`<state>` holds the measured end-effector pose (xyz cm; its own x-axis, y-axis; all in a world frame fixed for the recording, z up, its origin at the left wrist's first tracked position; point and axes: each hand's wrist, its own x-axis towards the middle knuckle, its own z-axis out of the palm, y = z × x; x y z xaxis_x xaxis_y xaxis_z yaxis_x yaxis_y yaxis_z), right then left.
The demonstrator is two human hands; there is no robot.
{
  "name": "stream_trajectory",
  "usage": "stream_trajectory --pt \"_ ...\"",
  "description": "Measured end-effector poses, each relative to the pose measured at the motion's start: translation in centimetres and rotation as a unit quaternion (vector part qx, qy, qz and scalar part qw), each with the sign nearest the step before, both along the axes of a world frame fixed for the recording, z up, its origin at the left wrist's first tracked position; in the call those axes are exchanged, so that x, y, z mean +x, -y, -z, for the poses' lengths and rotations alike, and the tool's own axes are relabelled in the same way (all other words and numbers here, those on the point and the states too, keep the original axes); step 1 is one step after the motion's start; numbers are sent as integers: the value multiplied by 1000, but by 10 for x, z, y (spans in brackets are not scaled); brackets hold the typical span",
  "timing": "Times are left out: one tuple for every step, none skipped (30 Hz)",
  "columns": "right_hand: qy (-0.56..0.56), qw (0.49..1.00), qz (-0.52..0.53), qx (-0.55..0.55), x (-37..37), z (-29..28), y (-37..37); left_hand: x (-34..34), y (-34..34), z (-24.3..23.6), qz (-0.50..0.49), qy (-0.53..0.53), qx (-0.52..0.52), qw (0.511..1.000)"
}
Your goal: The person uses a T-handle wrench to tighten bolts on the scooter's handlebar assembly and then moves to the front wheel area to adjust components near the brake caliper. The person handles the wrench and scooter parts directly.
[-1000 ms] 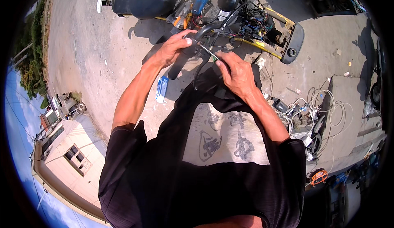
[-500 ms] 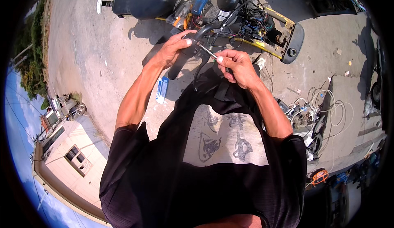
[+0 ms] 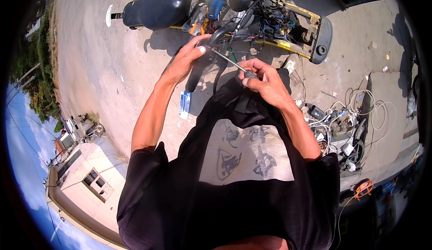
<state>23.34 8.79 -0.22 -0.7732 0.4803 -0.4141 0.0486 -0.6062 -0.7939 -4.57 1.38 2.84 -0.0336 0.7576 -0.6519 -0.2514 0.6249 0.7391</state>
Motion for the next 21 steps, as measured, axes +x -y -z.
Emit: stream_trajectory --pt "12 996 -8 -92 5 -10 -3 2 0 0 0 -20 -7 1000" --pt "19 999 15 -30 9 -6 1 3 0 -1 -1 -40 -14 999" --pt "25 998 37 32 11 2 5 5 1 -2 11 -68 -8 998" --pt "32 993 59 93 15 8 8 7 2 -3 22 -97 -1 995" --pt "66 981 41 180 22 7 1 9 3 -5 34 -125 6 992" --pt "62 974 64 210 24 11 4 11 1 -8 45 -144 2 989" --pt "59 966 84 238 27 16 6 15 -3 -14 55 -163 -6 985" --pt "57 957 105 266 29 20 9 19 -6 -19 64 -182 -12 981" --pt "83 960 96 251 29 16 10 22 -9 -21 54 -182 -20 982" --pt "83 950 106 282 26 19 13 23 -9 -21 62 -200 -24 977" --pt "85 948 104 288 25 19 15 23 -10 -21 71 -218 -28 973" --pt "82 947 100 293 23 20 16 22 -9 -22 77 -240 -34 967" --pt "81 937 112 321 21 24 18 21 -10 -21 66 -241 -38 968" --pt "74 939 119 315 20 26 19 21 -10 -19 62 -247 -46 966" --pt "67 940 124 309 18 26 19 21 -9 -18 57 -253 -53 964" --pt "60 942 128 304 17 27 19 20 -8 -15 50 -258 -61 963" --pt "51 938 129 317 14 29 17 19 -7 -10 40 -259 -46 964" --pt "43 943 126 305 12 30 16 20 -7 -8 31 -256 -40 965" --pt "35 947 122 294 11 31 15 22 -6 -7 22 -252 -35 967" --pt "27 952 119 282 9 31 14 24 -6 -6 13 -249 -29 968" --pt "14 953 124 277 8 32 13 28 -6 -5 -10 -253 -21 967"
